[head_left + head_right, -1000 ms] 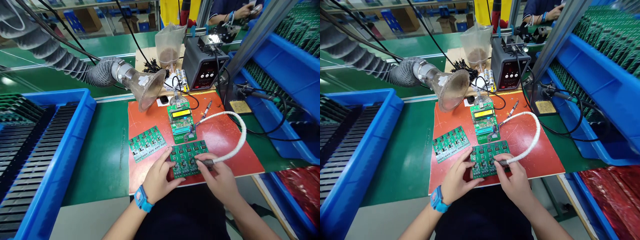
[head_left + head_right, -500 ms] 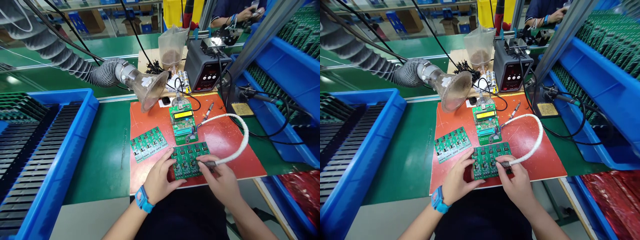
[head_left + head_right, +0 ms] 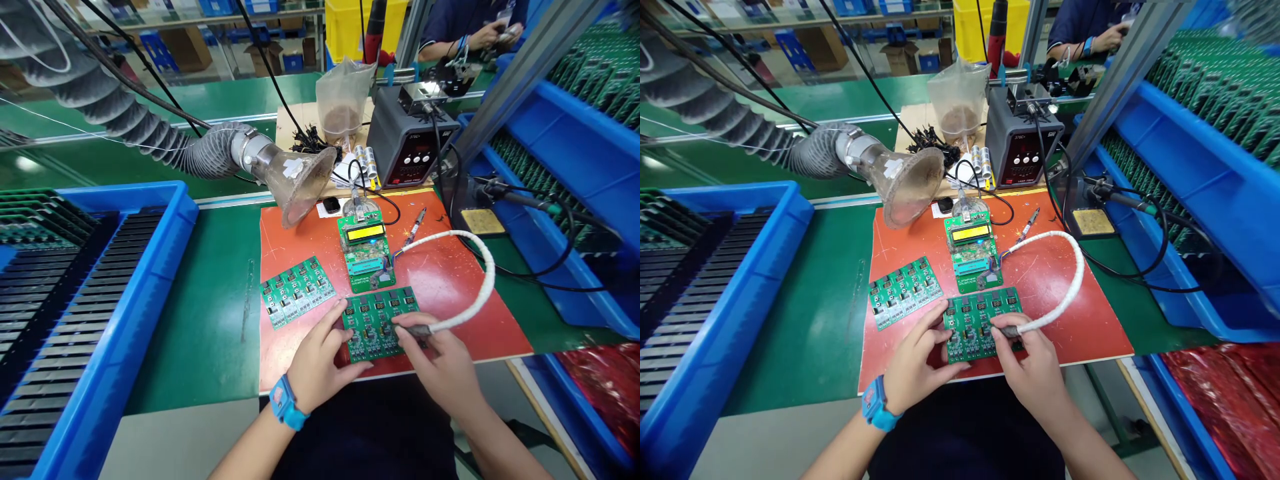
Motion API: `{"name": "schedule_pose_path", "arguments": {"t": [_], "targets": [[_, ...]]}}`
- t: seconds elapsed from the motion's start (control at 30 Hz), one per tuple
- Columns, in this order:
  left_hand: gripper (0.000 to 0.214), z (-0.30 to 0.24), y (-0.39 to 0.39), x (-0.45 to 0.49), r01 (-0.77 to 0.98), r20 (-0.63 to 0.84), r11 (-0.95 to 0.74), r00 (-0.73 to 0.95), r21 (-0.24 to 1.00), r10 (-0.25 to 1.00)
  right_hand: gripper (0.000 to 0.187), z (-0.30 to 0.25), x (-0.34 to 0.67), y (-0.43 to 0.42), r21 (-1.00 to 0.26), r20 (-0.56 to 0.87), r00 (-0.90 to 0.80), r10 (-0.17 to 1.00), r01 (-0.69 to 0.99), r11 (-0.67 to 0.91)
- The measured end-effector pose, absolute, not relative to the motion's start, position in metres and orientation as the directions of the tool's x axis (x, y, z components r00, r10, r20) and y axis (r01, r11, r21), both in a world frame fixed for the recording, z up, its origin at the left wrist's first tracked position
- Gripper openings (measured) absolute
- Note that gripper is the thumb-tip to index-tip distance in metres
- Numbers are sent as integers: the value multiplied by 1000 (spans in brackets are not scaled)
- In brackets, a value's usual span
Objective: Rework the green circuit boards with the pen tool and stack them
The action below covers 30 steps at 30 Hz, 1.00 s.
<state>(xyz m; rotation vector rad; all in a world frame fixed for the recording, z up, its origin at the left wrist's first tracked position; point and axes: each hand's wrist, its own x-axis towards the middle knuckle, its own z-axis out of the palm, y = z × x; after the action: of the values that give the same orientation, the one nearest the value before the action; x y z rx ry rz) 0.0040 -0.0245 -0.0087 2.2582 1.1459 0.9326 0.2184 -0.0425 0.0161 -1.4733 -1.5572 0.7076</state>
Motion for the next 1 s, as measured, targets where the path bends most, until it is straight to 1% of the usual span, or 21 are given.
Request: {"name": "schedule_pose_path", "arguments": {"t": [0.3,0.6,1.0], "targets": [[42,-6,-23,5,537,335,-531,424,655,841,6,16,218,-43,-863,188,71,980,488,130],[41,-8,-23,4,511,352,-532,411,675,841,7,15,219,-43,-867,185,71,980,481,128],[44,-8,-24,5,536,338,-526,414,661,845,6,13,219,-43,-869,178,79,981,480,119]]}}
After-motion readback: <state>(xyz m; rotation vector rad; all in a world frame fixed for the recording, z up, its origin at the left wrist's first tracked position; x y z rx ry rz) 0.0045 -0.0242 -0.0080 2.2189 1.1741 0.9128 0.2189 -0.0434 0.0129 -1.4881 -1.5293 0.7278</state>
